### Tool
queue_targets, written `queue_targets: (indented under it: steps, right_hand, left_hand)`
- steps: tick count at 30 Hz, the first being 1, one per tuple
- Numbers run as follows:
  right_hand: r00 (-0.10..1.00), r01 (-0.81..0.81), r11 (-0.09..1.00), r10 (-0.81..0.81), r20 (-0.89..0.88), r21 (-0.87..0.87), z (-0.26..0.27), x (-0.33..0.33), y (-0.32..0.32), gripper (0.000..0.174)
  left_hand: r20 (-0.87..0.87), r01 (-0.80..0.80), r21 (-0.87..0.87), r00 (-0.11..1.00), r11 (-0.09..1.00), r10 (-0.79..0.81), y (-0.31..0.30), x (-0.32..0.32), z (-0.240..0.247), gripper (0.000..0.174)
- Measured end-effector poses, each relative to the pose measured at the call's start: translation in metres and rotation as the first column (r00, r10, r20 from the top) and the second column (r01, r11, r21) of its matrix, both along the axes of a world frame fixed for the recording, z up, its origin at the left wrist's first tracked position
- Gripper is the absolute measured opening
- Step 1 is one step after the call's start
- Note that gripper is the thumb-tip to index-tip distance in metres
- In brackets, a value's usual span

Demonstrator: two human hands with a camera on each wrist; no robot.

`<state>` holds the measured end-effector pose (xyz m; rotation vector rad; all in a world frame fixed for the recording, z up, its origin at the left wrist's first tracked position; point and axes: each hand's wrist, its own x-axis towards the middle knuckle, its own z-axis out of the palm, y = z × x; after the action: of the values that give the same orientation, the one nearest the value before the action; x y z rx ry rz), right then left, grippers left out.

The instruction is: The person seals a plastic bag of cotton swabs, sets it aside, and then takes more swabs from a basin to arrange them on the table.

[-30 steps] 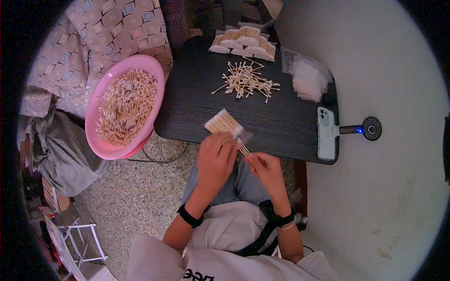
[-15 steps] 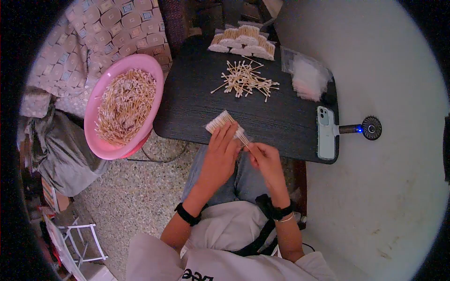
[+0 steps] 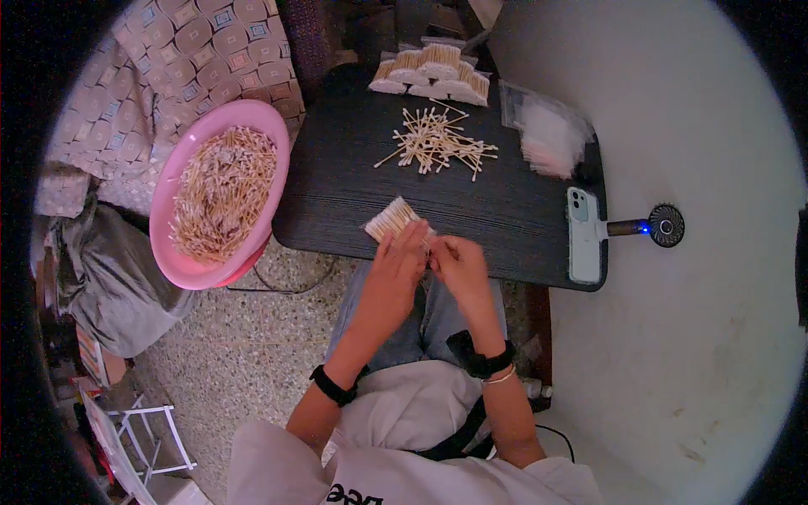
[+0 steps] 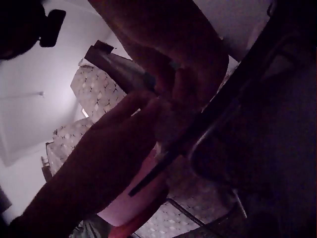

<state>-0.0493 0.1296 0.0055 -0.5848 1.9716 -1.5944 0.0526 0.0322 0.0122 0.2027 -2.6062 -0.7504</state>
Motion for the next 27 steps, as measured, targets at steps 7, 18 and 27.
queue_targets:
  steps: [7,18,27]
  right_hand:
    - [0.999,-0.045,0.984,0.045,0.008,0.175,0.015,0.004,0.008,0.040]
    - [0.995,0.024,0.977,-0.002,-0.102,0.214,0.007,0.010,-0.006,0.040]
    - [0.971,-0.006,0.985,0.046,-0.234,0.171,0.023,0.008,0.008,0.018]
  left_hand:
    - [-0.051,0.002,0.063,0.999,0.998,0.001,-0.001,-0.002,0.005,0.017]
    - [-0.058,0.016,0.094,0.998,0.995,-0.011,-0.002,-0.002,0.007,0.029]
    - [-0.058,0.032,0.209,0.998,0.977,-0.020,-0.007,0.001,0.009,0.036]
